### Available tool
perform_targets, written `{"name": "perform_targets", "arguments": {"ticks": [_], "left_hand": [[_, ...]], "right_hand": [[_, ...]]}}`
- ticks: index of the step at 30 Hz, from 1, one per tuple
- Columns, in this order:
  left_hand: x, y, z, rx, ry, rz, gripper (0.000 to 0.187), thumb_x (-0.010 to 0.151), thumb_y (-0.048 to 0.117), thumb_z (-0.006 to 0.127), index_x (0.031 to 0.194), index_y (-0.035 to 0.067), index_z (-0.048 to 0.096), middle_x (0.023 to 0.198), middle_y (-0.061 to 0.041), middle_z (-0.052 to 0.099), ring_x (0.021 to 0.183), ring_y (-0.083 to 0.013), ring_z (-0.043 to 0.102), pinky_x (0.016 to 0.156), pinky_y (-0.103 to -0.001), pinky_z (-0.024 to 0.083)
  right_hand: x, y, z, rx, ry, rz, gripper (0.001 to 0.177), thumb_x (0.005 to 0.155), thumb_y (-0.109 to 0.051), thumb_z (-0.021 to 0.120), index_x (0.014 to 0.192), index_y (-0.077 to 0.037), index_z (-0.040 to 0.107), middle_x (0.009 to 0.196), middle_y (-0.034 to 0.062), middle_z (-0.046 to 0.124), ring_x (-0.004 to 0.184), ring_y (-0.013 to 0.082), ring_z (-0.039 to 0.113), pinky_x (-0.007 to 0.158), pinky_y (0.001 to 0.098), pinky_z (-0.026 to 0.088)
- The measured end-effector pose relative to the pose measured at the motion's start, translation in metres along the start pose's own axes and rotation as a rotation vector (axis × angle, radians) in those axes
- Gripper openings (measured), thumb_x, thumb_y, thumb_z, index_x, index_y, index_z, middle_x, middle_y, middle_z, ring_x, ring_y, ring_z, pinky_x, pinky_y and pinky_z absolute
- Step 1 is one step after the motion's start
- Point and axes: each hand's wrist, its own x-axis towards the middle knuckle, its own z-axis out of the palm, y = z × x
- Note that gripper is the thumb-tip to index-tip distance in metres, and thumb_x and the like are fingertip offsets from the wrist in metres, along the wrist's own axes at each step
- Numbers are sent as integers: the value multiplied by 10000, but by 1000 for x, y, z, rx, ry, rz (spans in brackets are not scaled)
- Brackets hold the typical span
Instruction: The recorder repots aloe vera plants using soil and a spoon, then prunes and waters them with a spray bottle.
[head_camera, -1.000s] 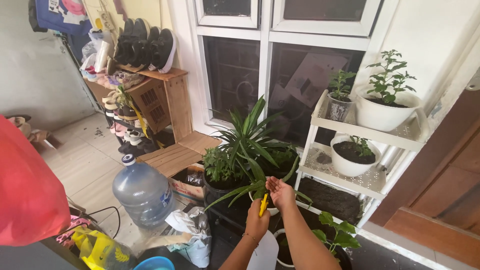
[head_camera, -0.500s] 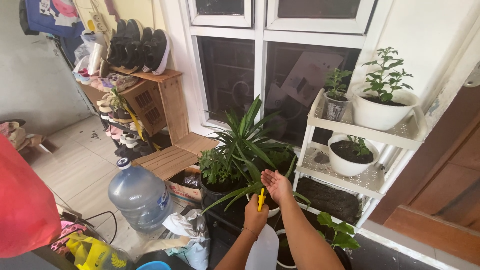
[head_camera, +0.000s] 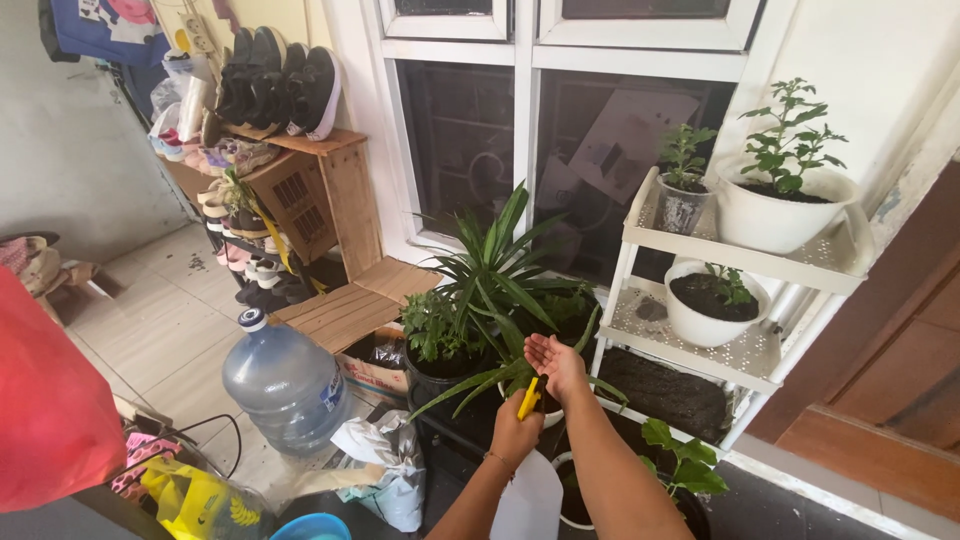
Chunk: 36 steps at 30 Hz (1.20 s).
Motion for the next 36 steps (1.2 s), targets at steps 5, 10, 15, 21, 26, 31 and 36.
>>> {"name": "perform_targets", "arguments": {"ticks": [5, 10, 15, 21, 26, 31, 36], "left_hand": [[1, 25, -7, 69, 80, -40, 268, 789, 25, 638, 1052, -30, 647, 794, -142, 656, 595, -202, 624, 557, -335, 503], [-1, 48, -13, 14, -29, -196, 498, 760, 28, 625, 1257, 36, 593, 812, -132, 660, 581, -197, 622, 547, -328, 498], [2, 22, -9, -17, -7, -102, 518, 751, 18, 640, 1268, 17, 607, 849, -141, 666, 699, -220, 637, 634, -338, 523], [8, 27, -3, 82, 70, -46, 265, 780, 50, 633, 1036, -17, 650, 815, -153, 666, 703, -271, 652, 652, -368, 518], [18, 32, -4, 66, 103, -112, 247, 766, 29, 637, 1008, -21, 651, 762, -155, 645, 664, -259, 621, 627, -361, 496], [19, 38, -5, -55, -16, -169, 403, 750, 10, 630, 1153, 17, 637, 764, -71, 646, 658, -185, 615, 604, -319, 498], [16, 50, -6, -189, -76, -319, 442, 745, -9, 623, 1181, 57, 651, 714, -61, 611, 568, -152, 539, 517, -291, 424]], "right_hand": [[17, 4, -9, 53, -31, 2, 368, 1069, -225, 468, 1169, 89, 631, 1162, 204, 691, 1083, 309, 668, 1009, 413, 543], [52, 15, -25, 124, 20, -11, 421, 1075, -217, 440, 1312, 113, 547, 1336, 257, 595, 1212, 361, 604, 1081, 454, 512], [62, 10, -29, -28, -37, 28, 535, 1065, -241, 432, 1484, 93, 424, 1585, 233, 411, 1470, 351, 397, 1203, 450, 346], [72, 13, -40, -340, -25, -34, 562, 1052, -269, 477, 1495, 71, 414, 1582, 224, 429, 1465, 345, 431, 1203, 433, 361], [104, 22, -57, -383, 53, 8, 601, 999, -281, 584, 1490, 48, 472, 1542, 232, 513, 1401, 349, 513, 1159, 411, 413], [90, 15, -39, -559, 113, 112, 644, 1041, -399, 543, 1573, -72, 386, 1581, 222, 447, 1429, 302, 439, 1140, 452, 282], [65, 3, -10, -643, 119, 126, 595, 1012, -344, 572, 1546, -108, 461, 1584, 222, 393, 1397, 366, 461, 1068, 483, 467]]}}
